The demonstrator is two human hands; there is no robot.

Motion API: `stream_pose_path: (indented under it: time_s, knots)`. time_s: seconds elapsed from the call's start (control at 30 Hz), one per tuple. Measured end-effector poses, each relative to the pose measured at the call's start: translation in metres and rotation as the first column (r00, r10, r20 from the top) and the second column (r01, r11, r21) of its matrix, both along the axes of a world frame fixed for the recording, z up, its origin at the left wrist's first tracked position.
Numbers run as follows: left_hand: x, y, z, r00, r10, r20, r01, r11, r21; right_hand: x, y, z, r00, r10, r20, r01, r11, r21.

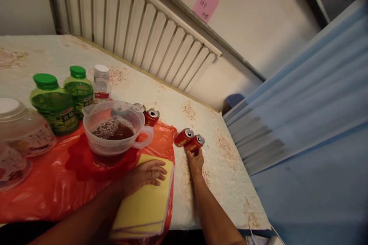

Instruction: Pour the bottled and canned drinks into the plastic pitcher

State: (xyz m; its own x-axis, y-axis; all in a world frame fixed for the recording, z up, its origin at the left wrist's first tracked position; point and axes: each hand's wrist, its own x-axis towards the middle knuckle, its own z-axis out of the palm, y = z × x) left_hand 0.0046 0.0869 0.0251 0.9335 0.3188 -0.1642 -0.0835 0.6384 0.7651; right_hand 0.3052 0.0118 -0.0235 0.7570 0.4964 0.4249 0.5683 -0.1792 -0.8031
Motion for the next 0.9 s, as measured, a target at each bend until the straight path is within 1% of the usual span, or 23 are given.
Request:
stream_pose_path:
  time_s: [0.1, 0.37, 0.63, 0.9]
  knots:
    - [-0.0007, -0.0008, 0.0016, 1.0, -0.001, -0.013, 0.001, 1.0, 0.008, 0.0013, -0.0002, -0.001, 1.0, -0.009, -0.023, 0.009, 1.0, -0.024]
    - [-0.0001, -0.0003, -0.0058, 1.0, 0.002, 0.007, -0.002, 1.0, 0.019, 0.0034, -0.0009, -0.0034, 0.999, -0.017, -0.037, 0.016, 0.999, -0.044]
    - [-0.0009, 0.0002, -0.0022, 1.0, -0.007, 0.005, 0.007, 1.0, 0.024, 0.0043, -0.0008, -0.0043, 0.999, -0.015, -0.038, 0.013, 0.999, -0.05]
    - [0.0003, 0.0008, -0.0083, 1.0, -0.013, 0.022, 0.013, 1.0, 0.001, 0.006, -0.0006, -0.0061, 0.999, -0.024, -0.034, 0.022, 0.998, -0.06]
